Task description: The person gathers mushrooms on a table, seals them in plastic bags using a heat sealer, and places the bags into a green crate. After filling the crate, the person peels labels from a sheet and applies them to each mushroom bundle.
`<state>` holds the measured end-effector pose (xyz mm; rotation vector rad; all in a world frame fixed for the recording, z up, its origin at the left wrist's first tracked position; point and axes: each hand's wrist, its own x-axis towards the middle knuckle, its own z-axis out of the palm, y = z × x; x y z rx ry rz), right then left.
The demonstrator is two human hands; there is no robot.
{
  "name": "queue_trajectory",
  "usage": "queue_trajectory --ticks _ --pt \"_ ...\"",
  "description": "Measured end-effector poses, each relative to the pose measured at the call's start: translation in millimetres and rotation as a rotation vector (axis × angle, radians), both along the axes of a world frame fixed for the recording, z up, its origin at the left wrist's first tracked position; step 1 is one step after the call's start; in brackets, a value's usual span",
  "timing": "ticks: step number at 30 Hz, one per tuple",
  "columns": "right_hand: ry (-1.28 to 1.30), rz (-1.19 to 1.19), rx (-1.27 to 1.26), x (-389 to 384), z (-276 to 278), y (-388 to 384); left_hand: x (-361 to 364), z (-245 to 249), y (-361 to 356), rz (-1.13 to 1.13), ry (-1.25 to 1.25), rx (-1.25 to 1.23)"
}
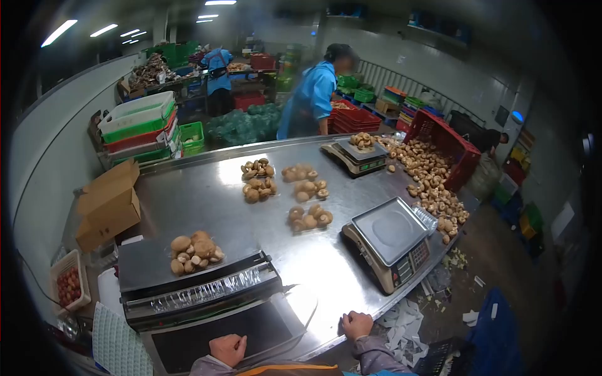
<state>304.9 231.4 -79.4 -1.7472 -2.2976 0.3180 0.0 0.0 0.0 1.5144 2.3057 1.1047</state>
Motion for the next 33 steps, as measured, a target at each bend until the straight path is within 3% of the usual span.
queue_trajectory --ticks 2,3,5,6,7,10,11,12,13,15,19,21,24,26,28,33 --pt "-0.092 -0.028 0.002 2.5 0.4 -5.1 1.1 0.7 -3.2 -0.019 0.074 0.034" --pt "0.122 -0.053 0.030 -17.2 -0.9 21.1 -24.7 -9.0 18.6 -0.057 0.135 0.026" --pt "0.535 -0.218 0.054 32.6 -7.2 53.2 -16.5 -48.7 4.1 -0.049 0.179 0.063" --pt "0.551 -0.165 0.742 53.8 30.4 103.4 -11.7 -39.5 10.2 -0.083 0.177 0.059" --pt "0.823 -0.278 0.676 87.1 67.5 142.0 -16.3 -27.1 6.1 -0.097 0.183 0.060" --pt "1.463 -0.311 0.713 172.9 283.1 209.4 -3.5 -7.1 0.2 -0.042 0.109 0.031" --pt "1.115 -0.519 0.868 206.3 322.4 228.5 2.1 -2.5 3.4 -0.006 0.029 0.022" --pt "0.733 -0.488 1.095 234.0 343.7 244.7 5.2 -2.8 7.3 0.024 0.017 0.026" --pt "0.815 -0.382 0.965 217.7 364.2 223.5 4.4 -2.3 7.1 -0.020 0.022 0.032" --pt "0.987 -0.031 0.821 159.3 343.0 184.2 0.5 4.4 3.8 -0.045 0.096 0.015" --pt "1.097 0.112 -0.051 23.8 210.6 117.0 1.9 3.6 1.6 -0.033 0.146 0.014" --pt "0.982 0.283 -0.255 -46.9 178.7 87.5 -0.5 1.0 5.2 -0.072 0.089 0.060" --pt "0.873 0.567 -0.458 -130.4 174.5 59.3 -6.8 18.4 -1.2 -0.108 -0.038 -0.055" --pt "0.785 0.731 -0.538 -170.7 182.2 51.1 -15.1 44.8 -6.2 -0.299 -0.414 -0.052" --pt "0.724 0.811 -0.589 -207.7 190.7 42.8 -45.6 83.7 -11.0 -0.352 -0.341 -0.089" --pt "0.505 0.957 -0.510 -279.2 191.5 56.8 -148.1 137.5 13.3 0.080 -0.238 -0.195"
